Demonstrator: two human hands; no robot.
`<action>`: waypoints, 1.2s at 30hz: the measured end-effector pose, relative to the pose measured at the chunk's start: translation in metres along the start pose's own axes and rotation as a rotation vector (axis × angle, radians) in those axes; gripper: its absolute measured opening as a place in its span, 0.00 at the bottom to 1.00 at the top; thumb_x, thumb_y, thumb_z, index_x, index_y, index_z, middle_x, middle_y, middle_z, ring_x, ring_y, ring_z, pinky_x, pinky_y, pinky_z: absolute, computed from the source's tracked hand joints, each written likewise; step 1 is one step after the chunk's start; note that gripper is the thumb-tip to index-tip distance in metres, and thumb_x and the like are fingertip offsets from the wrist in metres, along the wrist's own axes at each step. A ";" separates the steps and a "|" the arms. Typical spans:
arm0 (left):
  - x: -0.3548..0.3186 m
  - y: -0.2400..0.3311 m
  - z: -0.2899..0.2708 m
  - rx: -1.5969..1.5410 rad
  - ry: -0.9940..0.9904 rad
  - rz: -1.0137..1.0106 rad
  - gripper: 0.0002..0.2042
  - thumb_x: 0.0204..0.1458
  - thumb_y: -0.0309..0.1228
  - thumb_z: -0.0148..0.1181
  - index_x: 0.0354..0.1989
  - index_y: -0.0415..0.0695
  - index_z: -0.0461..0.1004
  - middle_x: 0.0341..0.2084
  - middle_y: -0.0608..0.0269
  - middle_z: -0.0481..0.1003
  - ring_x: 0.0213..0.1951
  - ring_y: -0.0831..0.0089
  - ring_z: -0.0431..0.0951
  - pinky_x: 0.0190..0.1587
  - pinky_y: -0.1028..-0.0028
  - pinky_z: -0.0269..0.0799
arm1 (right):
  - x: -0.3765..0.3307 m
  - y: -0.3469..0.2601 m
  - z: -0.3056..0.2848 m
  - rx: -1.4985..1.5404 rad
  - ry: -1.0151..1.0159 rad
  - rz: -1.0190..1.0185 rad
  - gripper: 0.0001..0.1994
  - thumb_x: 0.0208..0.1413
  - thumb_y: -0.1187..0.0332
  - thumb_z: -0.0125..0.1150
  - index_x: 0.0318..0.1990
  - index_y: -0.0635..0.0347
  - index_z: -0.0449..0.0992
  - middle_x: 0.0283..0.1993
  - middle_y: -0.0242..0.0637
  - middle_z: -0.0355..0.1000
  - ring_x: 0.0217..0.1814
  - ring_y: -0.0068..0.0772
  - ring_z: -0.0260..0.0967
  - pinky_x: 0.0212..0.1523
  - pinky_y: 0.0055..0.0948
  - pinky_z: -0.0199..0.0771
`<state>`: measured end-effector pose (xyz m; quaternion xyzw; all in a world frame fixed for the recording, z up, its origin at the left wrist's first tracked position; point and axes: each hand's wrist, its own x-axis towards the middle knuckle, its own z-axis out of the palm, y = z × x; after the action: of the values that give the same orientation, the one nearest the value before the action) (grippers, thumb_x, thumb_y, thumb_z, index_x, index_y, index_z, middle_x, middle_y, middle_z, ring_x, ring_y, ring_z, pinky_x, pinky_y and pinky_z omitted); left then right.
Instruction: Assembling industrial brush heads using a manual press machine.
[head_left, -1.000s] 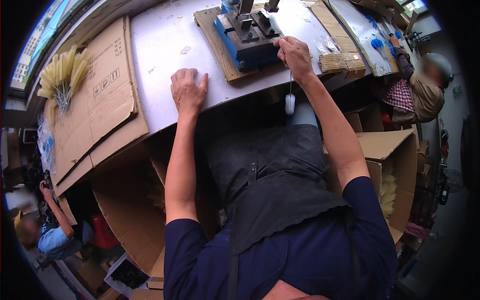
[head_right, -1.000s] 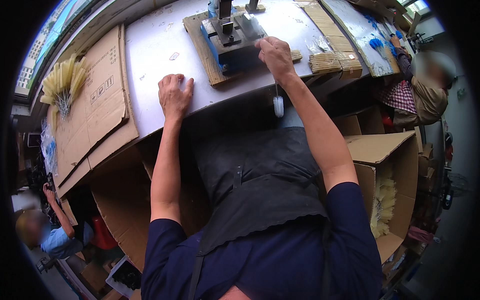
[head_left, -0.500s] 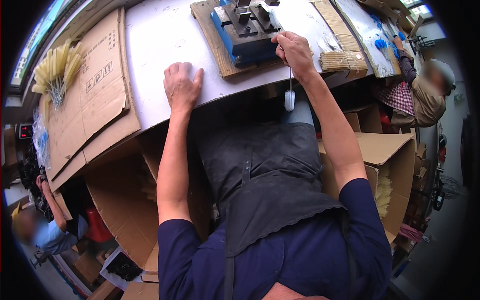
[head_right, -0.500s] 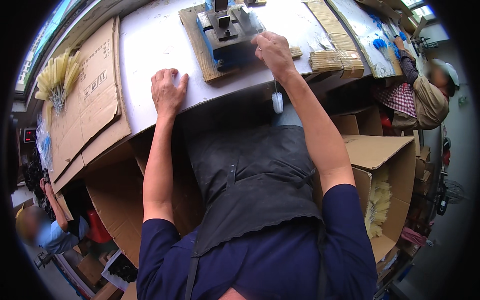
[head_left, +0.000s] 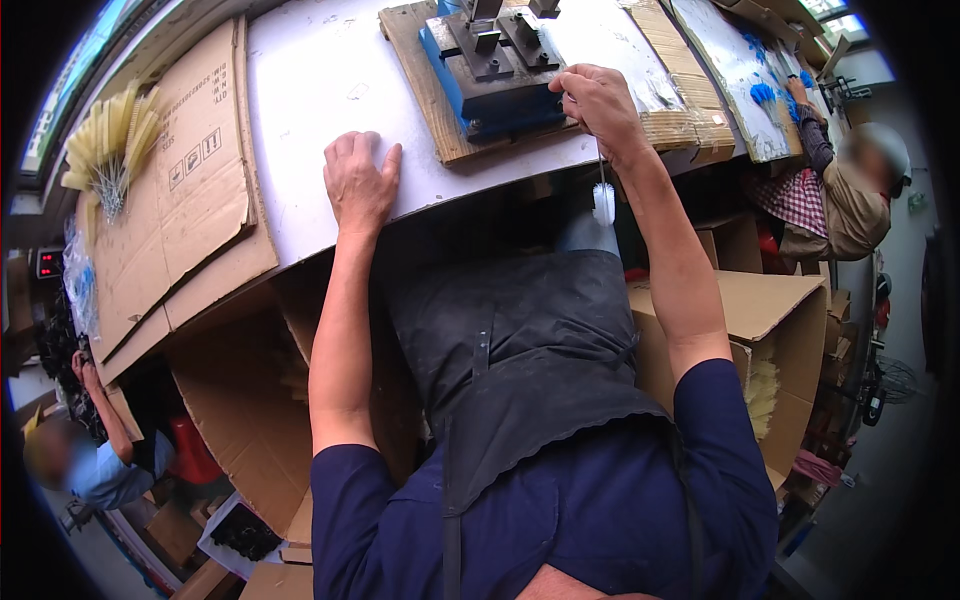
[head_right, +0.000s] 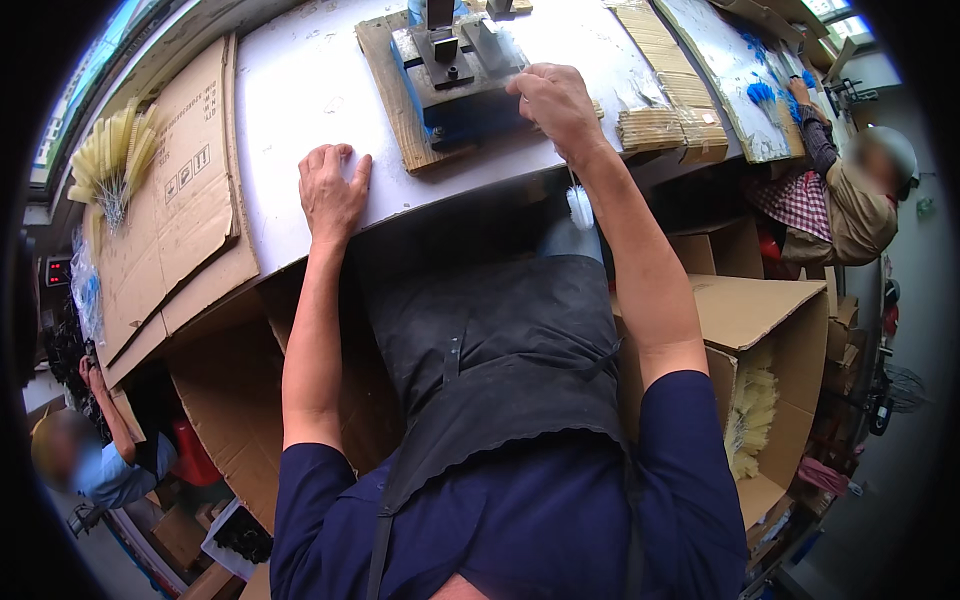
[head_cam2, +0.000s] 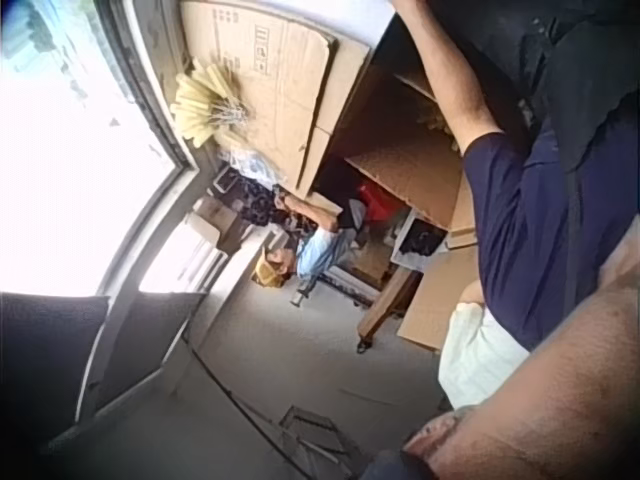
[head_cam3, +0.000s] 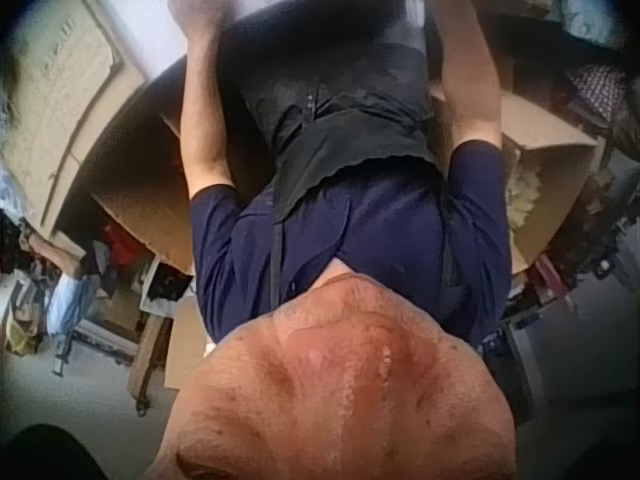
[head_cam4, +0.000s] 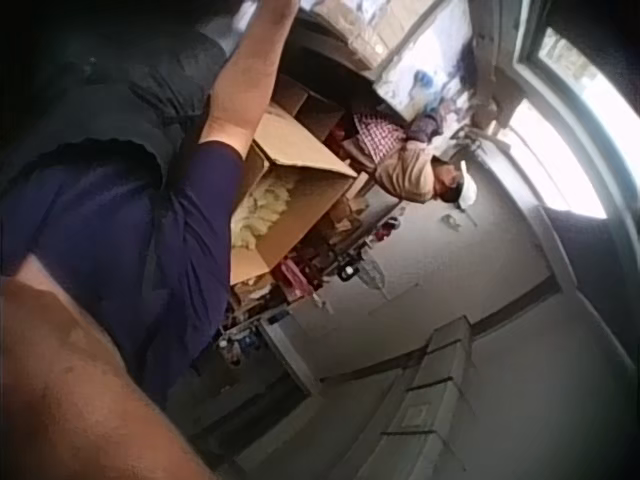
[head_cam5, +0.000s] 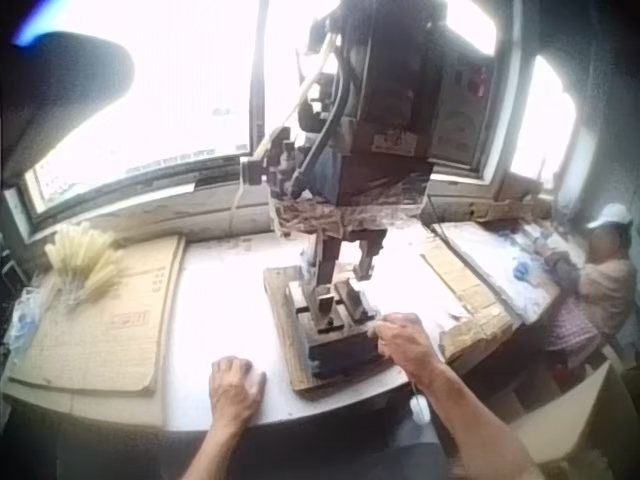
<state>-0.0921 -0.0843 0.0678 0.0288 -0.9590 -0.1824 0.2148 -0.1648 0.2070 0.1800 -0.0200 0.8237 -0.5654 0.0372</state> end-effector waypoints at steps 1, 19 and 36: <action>0.000 0.000 0.001 -0.004 0.013 0.006 0.17 0.52 0.40 0.65 0.43 0.41 0.76 0.45 0.53 0.73 0.53 0.56 0.68 0.54 0.60 0.65 | 0.001 0.000 -0.001 0.000 0.000 -0.002 0.10 0.60 0.69 0.51 0.34 0.65 0.77 0.17 0.20 0.60 0.16 0.08 0.52 0.15 0.15 0.46; -0.001 -0.007 0.008 0.030 0.018 0.022 0.18 0.53 0.42 0.64 0.45 0.41 0.78 0.45 0.55 0.74 0.53 0.59 0.70 0.54 0.61 0.67 | 0.003 0.009 -0.003 -0.059 -0.020 -0.001 0.12 0.64 0.66 0.52 0.39 0.63 0.79 0.16 0.21 0.62 0.14 0.08 0.51 0.13 0.12 0.46; -0.006 0.001 -0.004 -0.035 -0.008 -0.010 0.17 0.51 0.38 0.66 0.45 0.41 0.75 0.46 0.54 0.72 0.53 0.58 0.68 0.56 0.61 0.64 | -0.001 -0.011 -0.003 -0.027 -0.074 0.066 0.09 0.60 0.71 0.49 0.33 0.65 0.76 0.17 0.20 0.62 0.16 0.08 0.56 0.15 0.14 0.50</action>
<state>-0.0847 -0.0838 0.0690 0.0290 -0.9564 -0.2002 0.2105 -0.1638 0.2060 0.1917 -0.0141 0.8294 -0.5517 0.0863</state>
